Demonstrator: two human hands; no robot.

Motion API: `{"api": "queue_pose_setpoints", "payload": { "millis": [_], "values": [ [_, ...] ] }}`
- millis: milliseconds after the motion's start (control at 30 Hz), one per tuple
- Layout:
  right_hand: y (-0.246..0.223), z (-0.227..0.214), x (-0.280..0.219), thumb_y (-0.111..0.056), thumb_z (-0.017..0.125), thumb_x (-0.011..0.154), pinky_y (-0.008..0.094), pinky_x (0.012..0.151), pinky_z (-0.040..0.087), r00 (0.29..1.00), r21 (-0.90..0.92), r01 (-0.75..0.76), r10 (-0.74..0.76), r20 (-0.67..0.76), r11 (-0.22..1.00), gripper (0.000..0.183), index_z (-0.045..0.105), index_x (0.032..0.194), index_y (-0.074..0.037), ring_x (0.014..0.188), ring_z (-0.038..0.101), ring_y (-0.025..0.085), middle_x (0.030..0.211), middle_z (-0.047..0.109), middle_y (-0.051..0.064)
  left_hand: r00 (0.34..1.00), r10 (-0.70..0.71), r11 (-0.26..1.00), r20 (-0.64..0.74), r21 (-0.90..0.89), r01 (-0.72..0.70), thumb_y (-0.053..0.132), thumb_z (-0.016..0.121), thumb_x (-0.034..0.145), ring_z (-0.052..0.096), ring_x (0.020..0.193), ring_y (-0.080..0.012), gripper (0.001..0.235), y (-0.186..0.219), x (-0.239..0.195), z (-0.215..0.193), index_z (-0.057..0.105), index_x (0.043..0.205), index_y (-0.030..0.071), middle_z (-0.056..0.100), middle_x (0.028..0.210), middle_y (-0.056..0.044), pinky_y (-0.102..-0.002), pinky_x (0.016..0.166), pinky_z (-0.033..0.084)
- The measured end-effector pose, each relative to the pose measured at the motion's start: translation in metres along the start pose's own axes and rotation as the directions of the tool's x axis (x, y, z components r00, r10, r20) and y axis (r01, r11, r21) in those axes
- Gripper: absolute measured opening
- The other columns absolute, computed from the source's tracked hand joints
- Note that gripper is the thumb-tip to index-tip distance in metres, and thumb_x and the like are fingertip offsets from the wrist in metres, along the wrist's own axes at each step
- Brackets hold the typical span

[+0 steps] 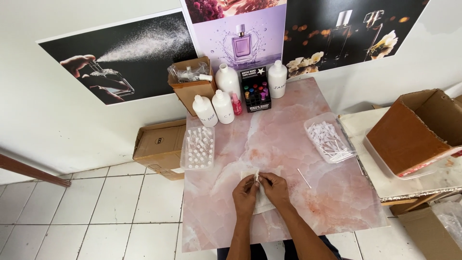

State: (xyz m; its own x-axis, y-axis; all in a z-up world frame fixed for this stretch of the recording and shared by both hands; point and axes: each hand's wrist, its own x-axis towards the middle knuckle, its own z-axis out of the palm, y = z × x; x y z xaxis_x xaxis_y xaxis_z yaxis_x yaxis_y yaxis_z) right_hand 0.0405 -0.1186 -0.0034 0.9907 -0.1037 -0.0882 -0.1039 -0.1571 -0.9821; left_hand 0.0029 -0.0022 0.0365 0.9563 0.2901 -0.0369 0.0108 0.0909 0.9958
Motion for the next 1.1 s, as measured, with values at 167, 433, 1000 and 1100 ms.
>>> {"api": "queue_pose_setpoints", "payload": {
  "millis": [167, 433, 1000, 1100],
  "values": [
    [-0.019, -0.003, -0.010, -0.012, 0.070, 0.090, 0.023, 0.087, 0.059, 0.999, 0.025, 0.032, -0.033, 0.009, 0.999, 0.021, 0.084, 0.106, -0.012, 0.095, 0.075, 0.011, 0.101, 0.083, 0.000, 0.994, -0.081, 0.997, -0.074, 0.002, 0.081, 0.007, 0.075, 0.084, 0.075, 0.101, -0.0178, 0.031, 0.000, 0.001, 0.006, 0.079, 0.115, 0.007, 0.082, 0.109, -0.008, -0.028, 0.093, 0.061],
    [-0.017, -0.008, -0.012, -0.010, 0.072, 0.089, 0.026, 0.090, 0.061, 0.973, 0.041, 0.219, -0.221, 0.062, 0.975, 0.022, 0.083, 0.109, -0.011, 0.098, 0.076, 0.015, 0.106, 0.082, 0.004, 0.990, -0.121, 0.991, -0.079, 0.046, 0.125, 0.011, 0.067, 0.088, 0.076, 0.108, -0.0181, 0.031, 0.006, 0.000, 0.008, 0.078, 0.117, 0.009, 0.081, 0.114, -0.007, -0.028, 0.098, 0.059],
    [-0.082, -0.039, -0.031, -0.035, 0.071, 0.091, 0.030, 0.096, 0.050, 0.964, 0.290, -0.266, 0.247, 0.102, 0.919, 0.032, 0.086, 0.101, -0.009, 0.103, 0.067, 0.013, 0.101, 0.080, 0.002, 0.996, 0.078, 0.995, -0.038, 0.063, -0.076, 0.007, 0.071, 0.089, 0.072, 0.102, -0.0165, 0.028, -0.006, -0.005, 0.028, 0.077, 0.116, 0.010, 0.077, 0.112, -0.004, -0.028, 0.093, 0.060],
    [-0.064, -0.035, -0.026, -0.004, 0.087, 0.072, 0.030, 0.093, 0.057, 0.942, 0.399, -0.335, 0.309, 0.131, 0.853, 0.061, 0.073, 0.131, -0.005, 0.106, 0.069, 0.020, 0.120, 0.078, 0.011, 0.995, -0.101, 0.994, -0.020, -0.031, 0.100, 0.008, 0.070, 0.084, 0.073, 0.091, -0.0167, 0.030, 0.021, -0.009, 0.032, 0.078, 0.113, 0.009, 0.080, 0.099, -0.006, -0.029, 0.084, 0.061]
  ]
}}
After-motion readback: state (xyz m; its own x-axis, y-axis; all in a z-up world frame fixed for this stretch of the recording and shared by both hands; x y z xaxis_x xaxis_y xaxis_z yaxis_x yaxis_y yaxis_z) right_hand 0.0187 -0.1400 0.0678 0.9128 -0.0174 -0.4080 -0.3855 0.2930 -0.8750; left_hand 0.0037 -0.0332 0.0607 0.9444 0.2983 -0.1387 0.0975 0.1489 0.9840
